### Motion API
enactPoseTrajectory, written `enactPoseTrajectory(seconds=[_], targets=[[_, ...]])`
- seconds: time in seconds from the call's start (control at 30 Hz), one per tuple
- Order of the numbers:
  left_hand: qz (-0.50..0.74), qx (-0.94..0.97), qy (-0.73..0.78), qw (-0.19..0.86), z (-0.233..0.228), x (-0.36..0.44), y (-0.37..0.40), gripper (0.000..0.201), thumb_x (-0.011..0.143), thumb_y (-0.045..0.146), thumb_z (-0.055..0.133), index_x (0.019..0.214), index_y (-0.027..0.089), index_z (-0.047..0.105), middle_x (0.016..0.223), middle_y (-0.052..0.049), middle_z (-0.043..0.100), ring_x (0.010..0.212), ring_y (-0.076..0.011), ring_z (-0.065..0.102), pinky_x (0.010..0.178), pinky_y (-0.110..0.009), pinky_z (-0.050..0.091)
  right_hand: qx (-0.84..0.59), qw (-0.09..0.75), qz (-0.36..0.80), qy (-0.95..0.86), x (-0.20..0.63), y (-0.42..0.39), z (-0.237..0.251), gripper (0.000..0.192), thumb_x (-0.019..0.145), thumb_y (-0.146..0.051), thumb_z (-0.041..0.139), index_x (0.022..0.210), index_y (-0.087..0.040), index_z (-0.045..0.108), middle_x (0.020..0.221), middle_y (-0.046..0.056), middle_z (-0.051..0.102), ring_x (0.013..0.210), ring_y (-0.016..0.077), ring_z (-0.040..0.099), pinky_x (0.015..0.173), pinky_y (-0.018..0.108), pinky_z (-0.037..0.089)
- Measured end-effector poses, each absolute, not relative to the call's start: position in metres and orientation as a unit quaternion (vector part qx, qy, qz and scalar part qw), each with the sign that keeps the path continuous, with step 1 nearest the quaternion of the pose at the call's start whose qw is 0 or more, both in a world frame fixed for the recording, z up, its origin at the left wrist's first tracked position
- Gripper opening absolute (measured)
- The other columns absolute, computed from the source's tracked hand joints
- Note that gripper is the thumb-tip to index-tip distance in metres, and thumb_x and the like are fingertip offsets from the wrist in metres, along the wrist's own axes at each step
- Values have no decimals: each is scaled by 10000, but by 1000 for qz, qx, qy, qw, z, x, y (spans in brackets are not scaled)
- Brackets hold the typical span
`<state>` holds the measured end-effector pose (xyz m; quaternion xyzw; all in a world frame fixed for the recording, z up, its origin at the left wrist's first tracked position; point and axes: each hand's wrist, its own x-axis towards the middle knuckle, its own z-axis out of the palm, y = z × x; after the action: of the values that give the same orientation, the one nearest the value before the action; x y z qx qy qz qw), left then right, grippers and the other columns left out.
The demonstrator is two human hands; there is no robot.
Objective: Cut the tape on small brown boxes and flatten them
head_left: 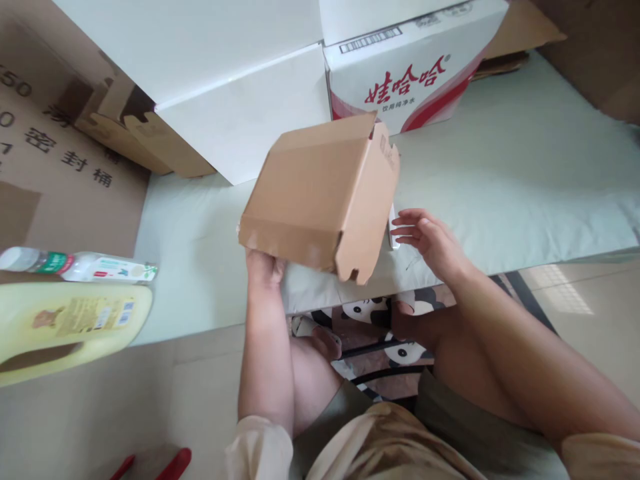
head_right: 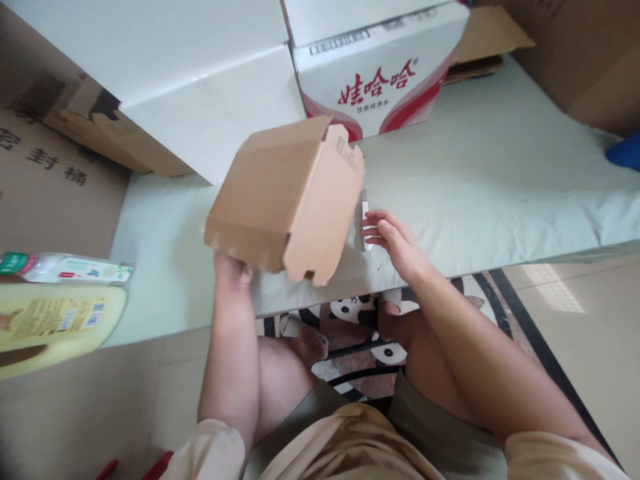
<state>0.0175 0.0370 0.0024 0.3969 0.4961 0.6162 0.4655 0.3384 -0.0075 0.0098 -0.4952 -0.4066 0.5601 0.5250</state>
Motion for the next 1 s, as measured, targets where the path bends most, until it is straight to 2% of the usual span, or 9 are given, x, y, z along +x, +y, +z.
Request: enactPoseTrajectory(seconds=[0.1, 0.2, 0.27, 0.37, 0.47, 0.67, 0.8, 0.9, 1.0], targets=[[644, 394, 508, 414, -5, 22, 44, 507, 768, 535, 777, 1201, 292, 675, 1266, -55, 713, 1144, -238, 689, 974, -383, 591, -467, 478, 635, -387, 328, -8, 10, 565, 760, -702, 648, 1146, -291, 624, 1132, 58, 736, 980, 227, 722, 895, 417, 584], [629, 450, 526, 354, -13, 23, 42, 404, 787, 422, 773, 1159, 267, 741, 1262, -51, 725, 1244, -250, 655, 1112, -412, 519, -468, 456, 652, -386, 324, -8, 13, 630, 724, -764, 628, 1146, -297, 596, 1064, 56, 747, 915, 235, 725, 812, 413, 602], [583, 519, 534, 324, -16, 21, 38, 334, 810, 391, 753, 1105, 236, 781, 1260, -69, 730, 1253, -256, 653, 1159, -428, 480, -473, 458, 652, -376, 324, -8, 15, 586, 745, -743, 614, 1111, -285, 591, 1002, 53, 748, 859, 233, 719, 698, 373, 595], [475, 637, 524, 306, -18, 17, 35, 282, 823, 353, 749, 1069, 226, 805, 1309, -101, 708, 1274, -270, 640, 1154, -465, 479, -532, 469, 633, -311, 326, -5, 18, 384, 770, -552, 675, 1021, -268, 613, 1003, 49, 754, 834, 223, 717, 582, 316, 563], [386, 691, 517, 326, -20, 14, 33, 268, 837, 284, 729, 1095, 256, 798, 1376, -102, 663, 1361, -277, 572, 1144, -499, 479, -591, 450, 621, -252, 333, 1, 18, 239, 767, -395, 687, 954, -254, 638, 990, 56, 764, 858, 234, 730, 609, 326, 594], [315, 690, 457, 464, -9, 7, 28, 362, 767, 172, 691, 1096, 281, 796, 1470, -78, 600, 1493, -300, 426, 1243, -565, 328, -603, 438, 598, -296, 361, 4, 19, 383, 842, -616, 532, 929, -258, 633, 873, 87, 761, 823, 293, 753, 619, 418, 632], [349, 643, 459, 504, 0, 4, 26, 291, 767, 300, 694, 1031, 264, 812, 1388, -85, 666, 1488, -340, 427, 1236, -600, 313, -627, 393, 611, -280, 358, -9, 28, 294, 768, -496, 686, 884, -228, 651, 835, 105, 765, 742, 285, 745, 588, 410, 635], [442, 576, 499, 474, 1, 5, 30, 322, 743, 401, 721, 998, 224, 809, 1224, -107, 748, 1334, -335, 591, 1196, -533, 390, -594, 417, 621, -297, 338, -26, 37, 273, 757, -407, 731, 955, -229, 673, 874, 92, 775, 777, 277, 750, 633, 402, 650], [547, 479, 530, 437, 1, 9, 34, 339, 740, 442, 699, 952, 189, 775, 1082, -107, 775, 1123, -283, 702, 1056, -425, 513, -563, 449, 601, -347, 328, -44, 48, 297, 793, -447, 713, 1005, -243, 678, 875, 78, 775, 813, 295, 756, 644, 422, 651]])
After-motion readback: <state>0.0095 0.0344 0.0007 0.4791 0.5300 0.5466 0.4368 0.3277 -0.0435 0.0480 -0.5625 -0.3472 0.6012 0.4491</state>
